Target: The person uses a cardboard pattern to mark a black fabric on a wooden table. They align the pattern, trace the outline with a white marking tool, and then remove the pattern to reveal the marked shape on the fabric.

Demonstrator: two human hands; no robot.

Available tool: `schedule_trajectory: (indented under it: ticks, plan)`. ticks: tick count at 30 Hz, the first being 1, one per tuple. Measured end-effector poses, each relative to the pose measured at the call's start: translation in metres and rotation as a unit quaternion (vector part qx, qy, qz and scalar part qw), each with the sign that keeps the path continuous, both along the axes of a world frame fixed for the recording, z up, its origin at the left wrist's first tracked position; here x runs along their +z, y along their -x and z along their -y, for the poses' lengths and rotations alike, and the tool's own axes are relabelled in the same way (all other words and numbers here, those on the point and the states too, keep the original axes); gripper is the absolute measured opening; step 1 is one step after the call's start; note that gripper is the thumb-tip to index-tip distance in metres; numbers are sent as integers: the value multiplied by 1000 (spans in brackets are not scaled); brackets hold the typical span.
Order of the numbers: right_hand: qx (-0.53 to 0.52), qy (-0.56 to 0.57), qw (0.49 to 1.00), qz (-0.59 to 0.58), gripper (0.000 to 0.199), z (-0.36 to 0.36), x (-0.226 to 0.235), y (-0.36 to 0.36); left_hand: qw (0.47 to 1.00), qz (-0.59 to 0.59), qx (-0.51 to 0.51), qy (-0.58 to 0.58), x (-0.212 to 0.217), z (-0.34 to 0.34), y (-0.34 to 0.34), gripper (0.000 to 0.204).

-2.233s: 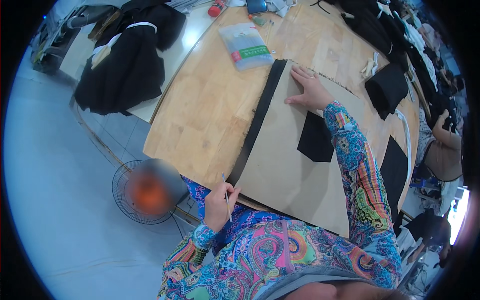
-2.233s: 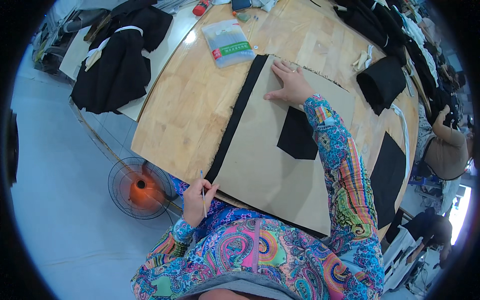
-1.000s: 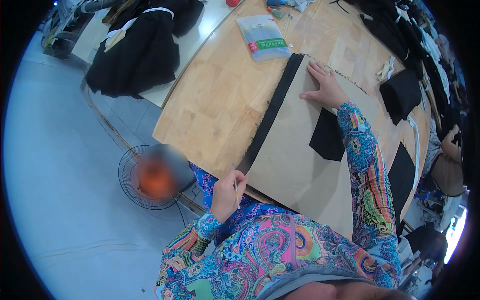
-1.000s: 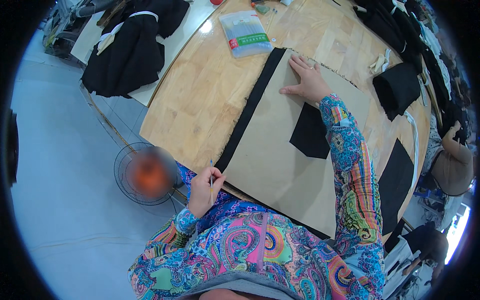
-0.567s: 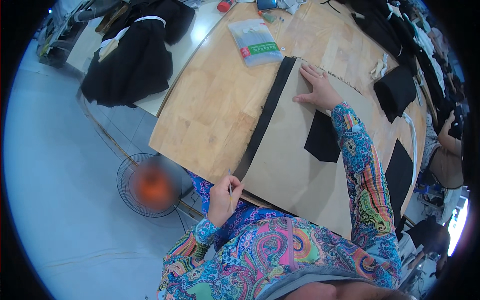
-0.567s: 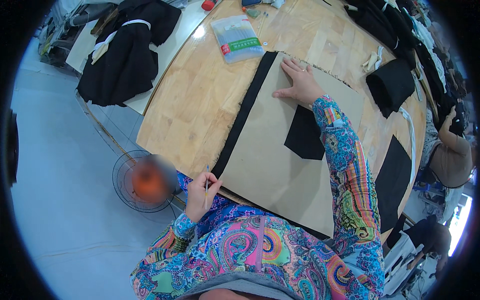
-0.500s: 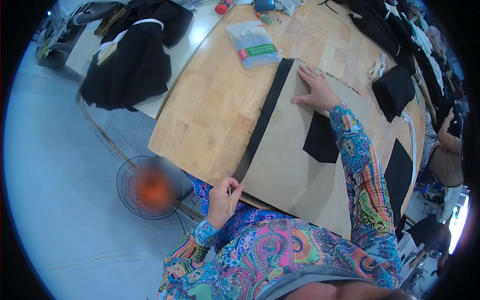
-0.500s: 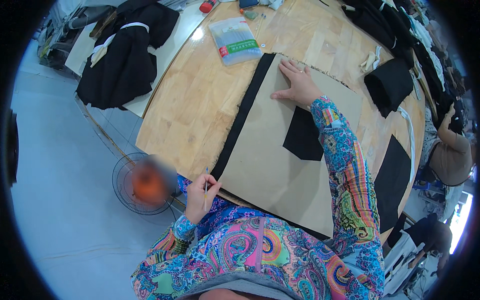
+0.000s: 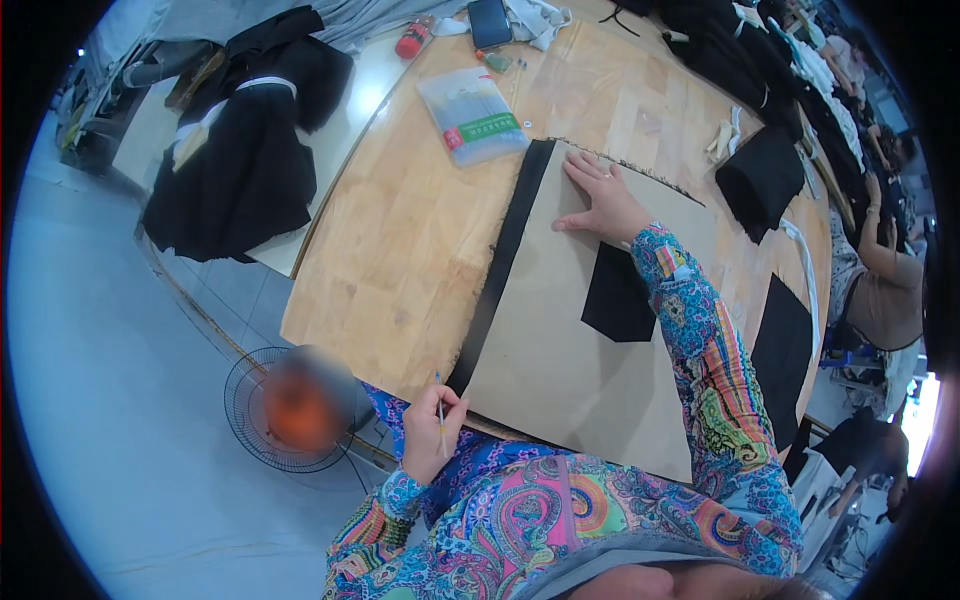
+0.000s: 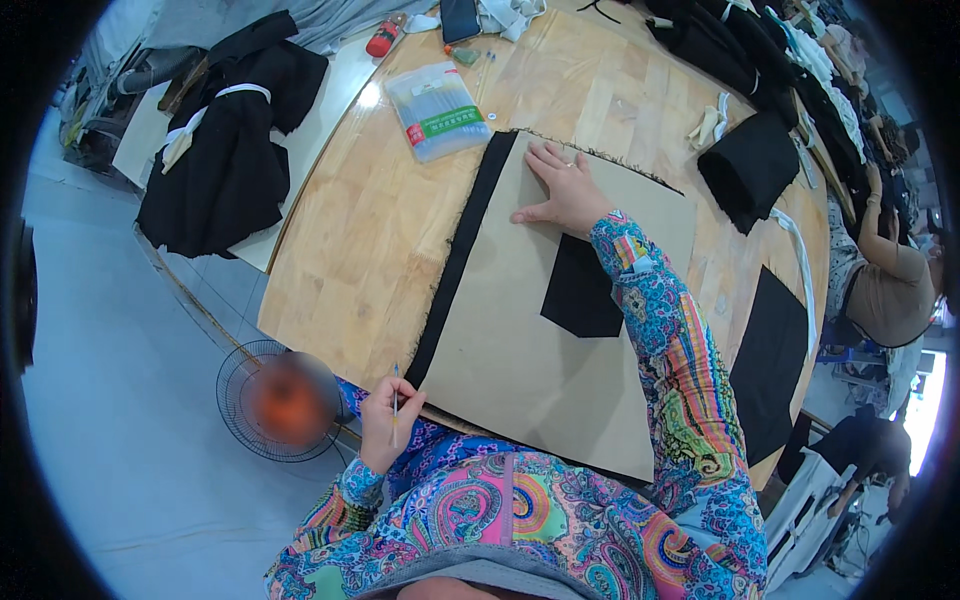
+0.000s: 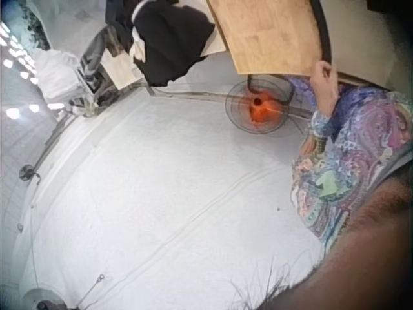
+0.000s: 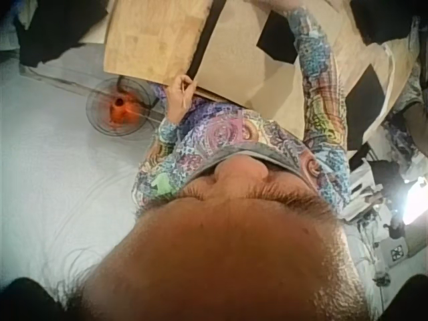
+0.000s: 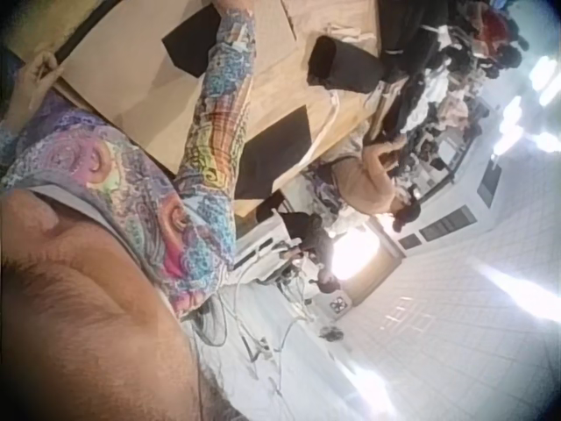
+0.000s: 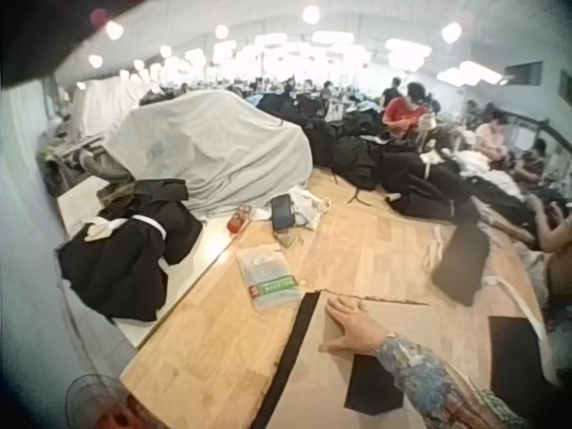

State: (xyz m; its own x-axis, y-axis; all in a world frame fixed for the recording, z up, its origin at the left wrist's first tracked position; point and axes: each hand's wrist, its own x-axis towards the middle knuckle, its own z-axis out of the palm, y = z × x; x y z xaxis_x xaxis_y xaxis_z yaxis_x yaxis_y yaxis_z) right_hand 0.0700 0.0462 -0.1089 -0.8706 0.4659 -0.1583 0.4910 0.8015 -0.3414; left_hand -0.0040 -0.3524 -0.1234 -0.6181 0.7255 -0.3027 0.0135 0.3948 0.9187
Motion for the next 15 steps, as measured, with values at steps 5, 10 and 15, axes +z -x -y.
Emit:
schedule_trajectory:
  ticks: [5,10,15]
  plan:
    - [3,-2,1000,-3,104,-1,-2,2,1000,1,3,-5,0,1,0,13]
    - [-7,3,1000,3,103,1,-2,6,1000,-3,-10,13,-1,2,0,12]
    - [-9,-2,1000,5,104,0,-2,3,999,49,-1,23,3,-1,2,13]
